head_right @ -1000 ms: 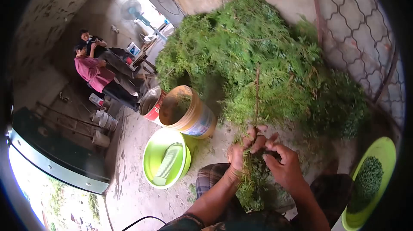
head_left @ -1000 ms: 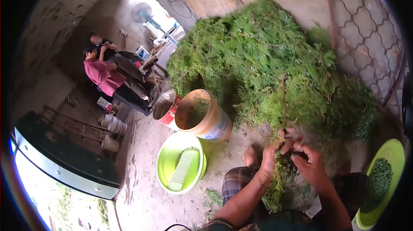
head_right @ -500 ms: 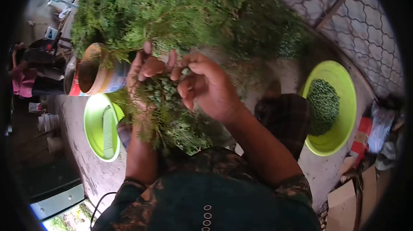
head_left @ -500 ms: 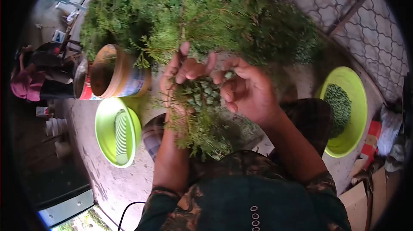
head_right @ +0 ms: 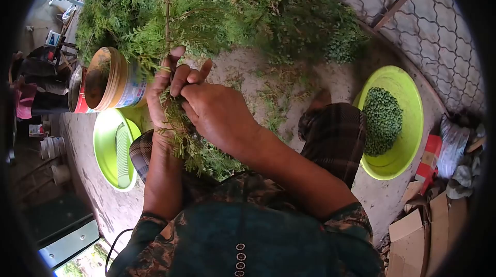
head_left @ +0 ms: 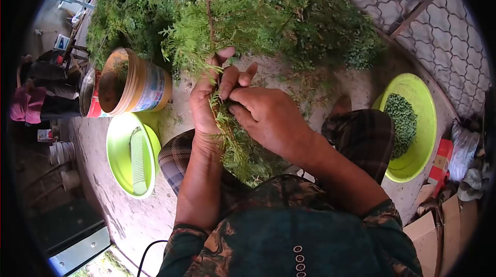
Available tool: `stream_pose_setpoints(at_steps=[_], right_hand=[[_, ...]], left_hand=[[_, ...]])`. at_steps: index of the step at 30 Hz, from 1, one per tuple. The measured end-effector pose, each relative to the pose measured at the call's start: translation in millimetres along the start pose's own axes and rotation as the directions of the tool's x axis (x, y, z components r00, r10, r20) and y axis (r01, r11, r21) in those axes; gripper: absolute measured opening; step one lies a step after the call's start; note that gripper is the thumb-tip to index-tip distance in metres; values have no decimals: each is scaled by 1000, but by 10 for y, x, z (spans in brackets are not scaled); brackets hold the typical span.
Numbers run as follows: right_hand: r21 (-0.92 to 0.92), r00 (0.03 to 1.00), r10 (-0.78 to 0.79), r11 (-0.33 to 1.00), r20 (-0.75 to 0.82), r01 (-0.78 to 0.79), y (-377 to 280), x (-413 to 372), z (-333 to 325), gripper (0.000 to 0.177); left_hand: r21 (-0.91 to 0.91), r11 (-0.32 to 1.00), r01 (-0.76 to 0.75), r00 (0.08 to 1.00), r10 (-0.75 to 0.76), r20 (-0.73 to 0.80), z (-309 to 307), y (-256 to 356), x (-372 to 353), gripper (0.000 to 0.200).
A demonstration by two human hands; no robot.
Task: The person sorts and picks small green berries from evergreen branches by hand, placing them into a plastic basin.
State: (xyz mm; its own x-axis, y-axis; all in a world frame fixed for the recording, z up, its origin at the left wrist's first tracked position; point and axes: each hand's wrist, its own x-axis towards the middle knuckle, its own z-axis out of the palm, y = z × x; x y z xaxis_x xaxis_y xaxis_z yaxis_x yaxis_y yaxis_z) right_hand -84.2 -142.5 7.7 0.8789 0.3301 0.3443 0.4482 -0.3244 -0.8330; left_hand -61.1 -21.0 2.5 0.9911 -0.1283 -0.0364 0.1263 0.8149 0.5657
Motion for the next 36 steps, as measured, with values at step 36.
stream_pose_setpoints(at_steps=[36], right_hand=[[-175,979,-16,983,202,52,1538,-464,-136,52]], left_hand=[[819,520,-241,820,561,-114,-542,-152,354,15]])
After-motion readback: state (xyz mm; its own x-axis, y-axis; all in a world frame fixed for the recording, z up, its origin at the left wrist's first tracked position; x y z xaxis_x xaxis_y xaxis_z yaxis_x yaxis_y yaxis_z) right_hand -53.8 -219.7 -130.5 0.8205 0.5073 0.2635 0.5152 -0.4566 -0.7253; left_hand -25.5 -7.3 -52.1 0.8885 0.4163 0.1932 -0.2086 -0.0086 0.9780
